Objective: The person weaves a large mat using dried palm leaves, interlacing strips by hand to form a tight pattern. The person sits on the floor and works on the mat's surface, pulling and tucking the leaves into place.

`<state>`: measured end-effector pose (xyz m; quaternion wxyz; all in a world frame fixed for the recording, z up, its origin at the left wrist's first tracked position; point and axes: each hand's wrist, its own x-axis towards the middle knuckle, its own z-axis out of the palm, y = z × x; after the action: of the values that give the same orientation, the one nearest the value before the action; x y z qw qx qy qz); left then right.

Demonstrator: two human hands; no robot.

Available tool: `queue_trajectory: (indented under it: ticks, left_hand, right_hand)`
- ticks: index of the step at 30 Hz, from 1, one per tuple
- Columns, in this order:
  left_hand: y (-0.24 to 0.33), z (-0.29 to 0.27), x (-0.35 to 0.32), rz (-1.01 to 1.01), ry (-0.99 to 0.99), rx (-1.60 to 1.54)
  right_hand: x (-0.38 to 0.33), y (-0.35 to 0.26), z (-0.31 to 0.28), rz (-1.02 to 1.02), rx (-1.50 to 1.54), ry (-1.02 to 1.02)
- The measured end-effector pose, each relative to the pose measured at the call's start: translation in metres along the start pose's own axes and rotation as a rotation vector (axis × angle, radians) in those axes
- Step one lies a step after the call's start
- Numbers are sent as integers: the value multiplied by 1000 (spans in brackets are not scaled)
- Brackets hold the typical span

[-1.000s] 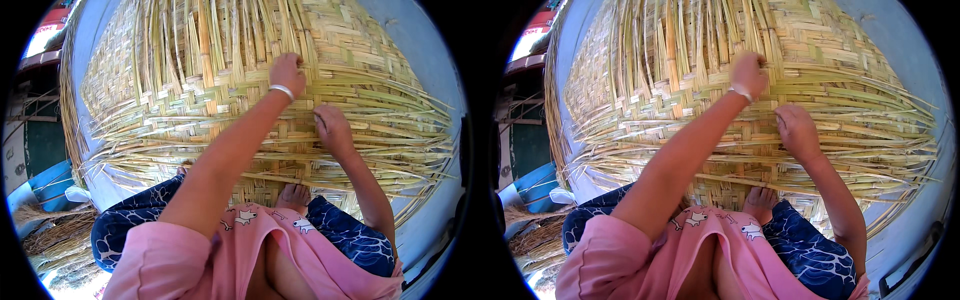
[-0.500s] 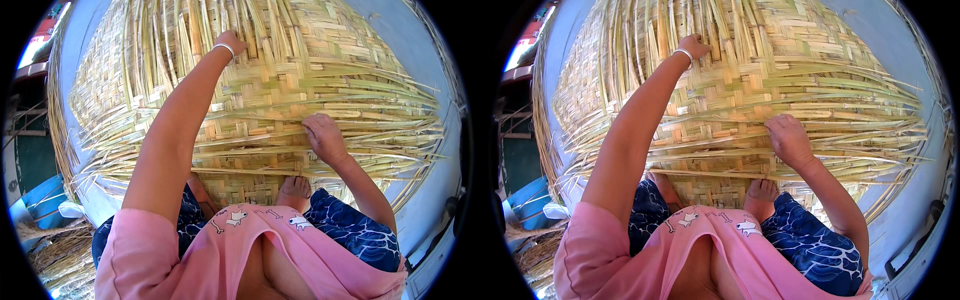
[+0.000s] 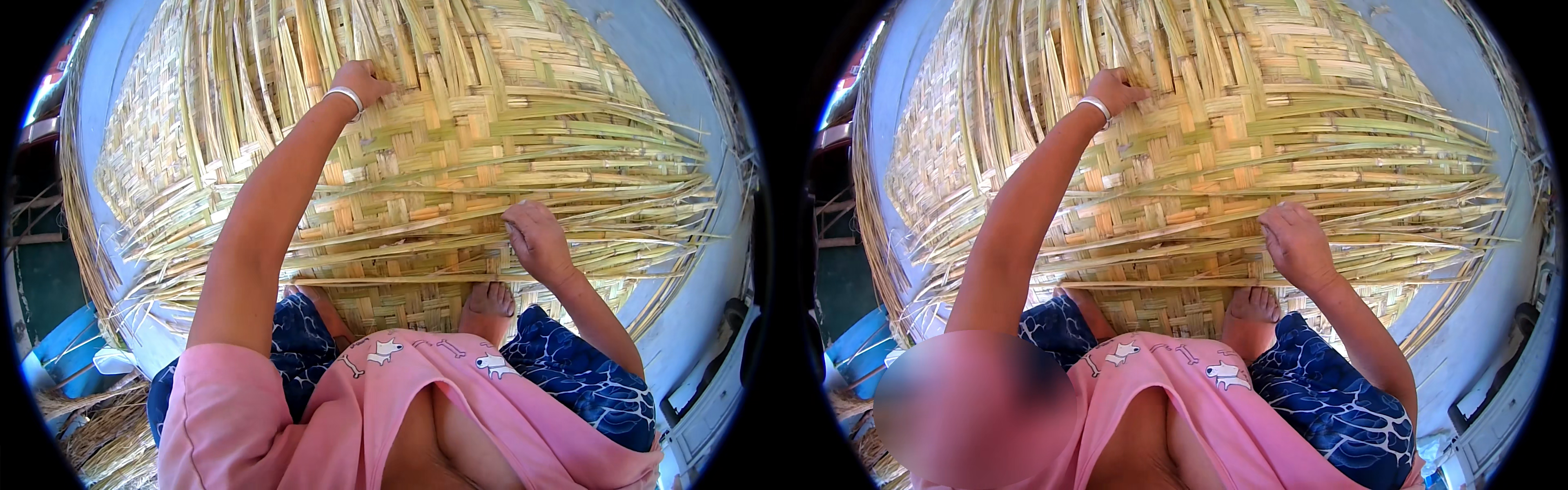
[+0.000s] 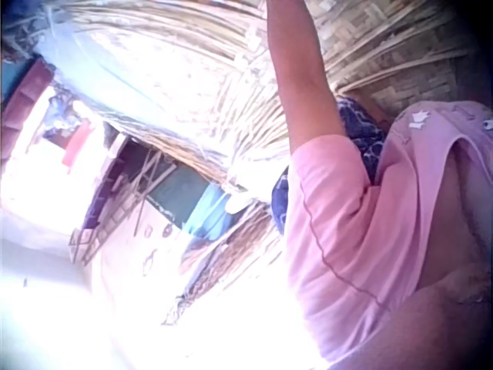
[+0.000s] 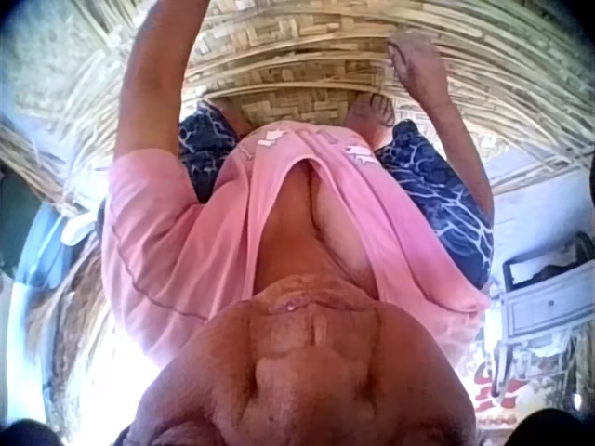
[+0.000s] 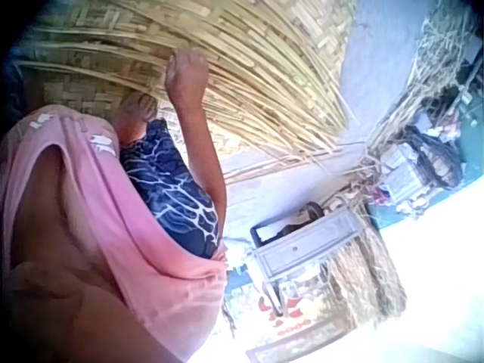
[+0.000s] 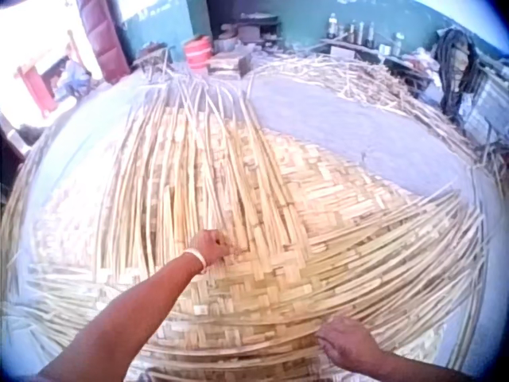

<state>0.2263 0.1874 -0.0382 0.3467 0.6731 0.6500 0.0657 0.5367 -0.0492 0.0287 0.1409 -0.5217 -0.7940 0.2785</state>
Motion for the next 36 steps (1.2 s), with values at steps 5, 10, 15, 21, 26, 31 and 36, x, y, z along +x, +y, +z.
queue_trajectory:
  ticks: [5,10,15,21,26,31,36]
  left_hand:
    - [5,5,-10,21,63,133]
    - [15,13,-23,-61,346,85]
    - [22,39,-53,-50,289,92]
    - [33,45,-67,-219,-13,-34]
    - [50,51,-64,-342,-34,-10]
    - [50,51,-64,-349,-29,-7]
    - [42,58,-59,-300,31,20]
  right_hand:
    - [0,0,2,-56,-20,53]
    - [-3,2,0,-11,25,8]
    - [-6,5,2,-44,22,68]
    - [-3,9,6,-80,39,83]
    - [11,7,15,-104,81,83]
    - [18,5,22,-110,71,78]
    - [10,11,23,-73,78,35]
